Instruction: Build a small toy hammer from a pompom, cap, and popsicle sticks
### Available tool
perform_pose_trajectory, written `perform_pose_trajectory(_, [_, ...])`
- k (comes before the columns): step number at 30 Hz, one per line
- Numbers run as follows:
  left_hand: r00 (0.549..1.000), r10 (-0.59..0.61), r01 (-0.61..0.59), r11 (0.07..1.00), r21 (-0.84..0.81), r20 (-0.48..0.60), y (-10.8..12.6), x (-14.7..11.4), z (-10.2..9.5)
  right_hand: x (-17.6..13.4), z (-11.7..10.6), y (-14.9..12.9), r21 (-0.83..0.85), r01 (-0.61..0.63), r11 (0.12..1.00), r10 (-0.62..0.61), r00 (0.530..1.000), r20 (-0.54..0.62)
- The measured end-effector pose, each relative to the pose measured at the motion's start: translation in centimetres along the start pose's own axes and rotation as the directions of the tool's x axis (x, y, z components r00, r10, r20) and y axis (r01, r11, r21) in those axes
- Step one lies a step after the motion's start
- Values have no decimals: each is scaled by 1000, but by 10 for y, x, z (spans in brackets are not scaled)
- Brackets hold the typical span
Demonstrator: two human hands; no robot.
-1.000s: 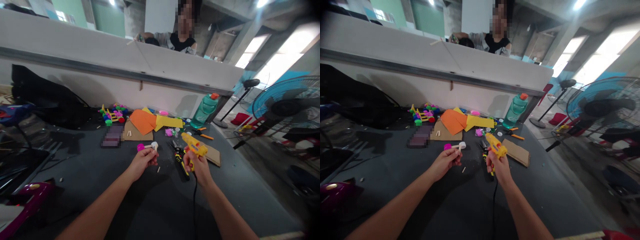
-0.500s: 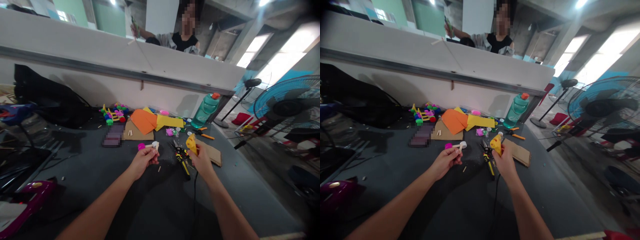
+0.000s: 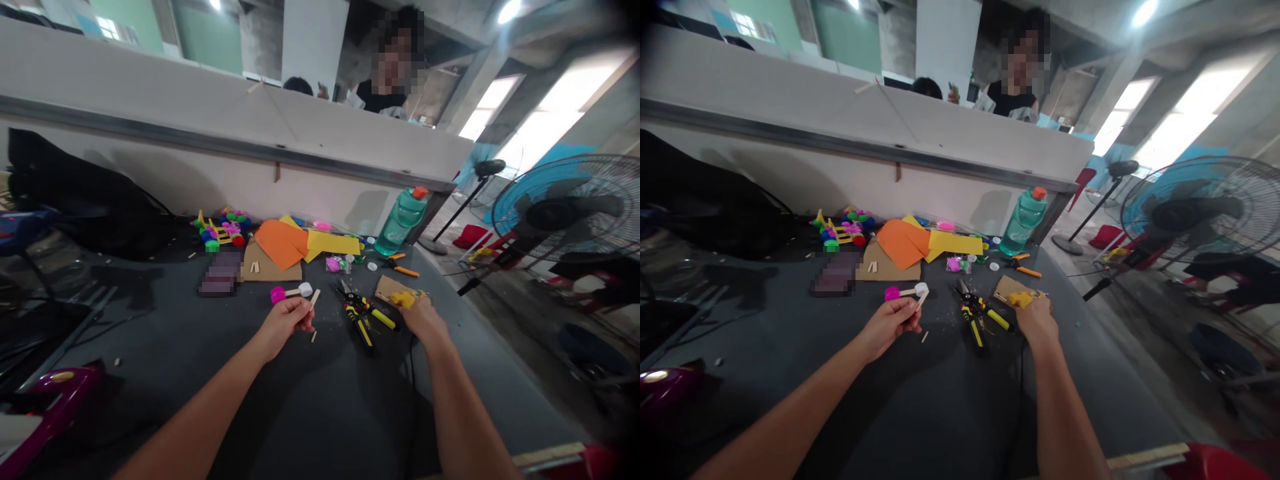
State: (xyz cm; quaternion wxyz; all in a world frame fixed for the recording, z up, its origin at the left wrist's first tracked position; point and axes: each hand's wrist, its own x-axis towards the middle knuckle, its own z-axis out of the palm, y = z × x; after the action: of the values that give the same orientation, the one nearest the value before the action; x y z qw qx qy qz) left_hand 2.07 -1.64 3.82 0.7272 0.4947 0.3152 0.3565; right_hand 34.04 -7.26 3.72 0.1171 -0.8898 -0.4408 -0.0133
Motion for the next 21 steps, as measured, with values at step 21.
perform_pose_trajectory(21, [970,-46,-28,953,300,238,-4,-4,5,-82,-6,-99,910,179,375,-601,794,92])
